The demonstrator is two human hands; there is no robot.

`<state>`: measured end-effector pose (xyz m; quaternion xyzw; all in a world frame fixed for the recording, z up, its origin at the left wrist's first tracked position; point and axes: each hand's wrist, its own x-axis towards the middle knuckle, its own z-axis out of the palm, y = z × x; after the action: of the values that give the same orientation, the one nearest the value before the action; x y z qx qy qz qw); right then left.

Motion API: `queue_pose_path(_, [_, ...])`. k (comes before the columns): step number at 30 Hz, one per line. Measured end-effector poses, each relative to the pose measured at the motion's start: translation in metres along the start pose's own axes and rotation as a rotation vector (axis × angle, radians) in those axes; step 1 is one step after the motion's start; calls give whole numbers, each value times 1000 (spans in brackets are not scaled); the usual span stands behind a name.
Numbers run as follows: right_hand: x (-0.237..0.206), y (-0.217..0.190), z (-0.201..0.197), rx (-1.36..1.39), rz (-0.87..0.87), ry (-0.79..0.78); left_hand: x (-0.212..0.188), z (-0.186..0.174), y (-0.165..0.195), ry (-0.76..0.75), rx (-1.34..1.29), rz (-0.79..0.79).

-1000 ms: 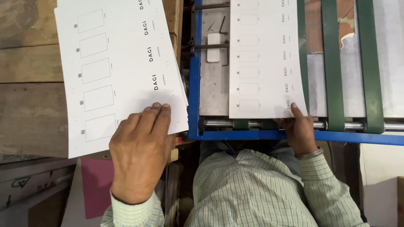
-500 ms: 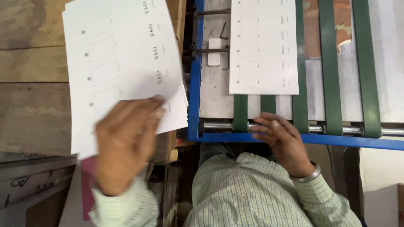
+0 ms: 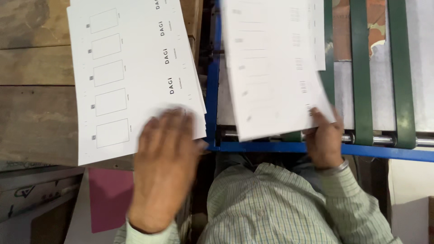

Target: The person picks printed sheets one at a time from a stack on a wooden table and places them onto the green belt conveyor of a printing machine, aligning each sheet by hand as it feeds through. The person continues the same pick-and-place cycle throughout the clip.

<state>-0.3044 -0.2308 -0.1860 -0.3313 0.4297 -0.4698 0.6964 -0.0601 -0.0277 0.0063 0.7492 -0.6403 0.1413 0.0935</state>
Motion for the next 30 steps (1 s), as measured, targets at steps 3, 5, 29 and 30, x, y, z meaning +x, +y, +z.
queue_pose_path(3, [17, 12, -39, -44, -82, 134, 1, 3, -13, 35, 20, -33])
queue_pose_path(5, [13, 23, -60, -68, -107, 129, 0, 6, -13, 96, 36, -8])
queue_pose_path(29, [10, 32, -49, -253, 154, -29, -16, 3, -45, 77, -166, -108])
queue_pose_path(30, [16, 30, -44, -338, 131, -45, -17, 8, -45, 83, -171, -128])
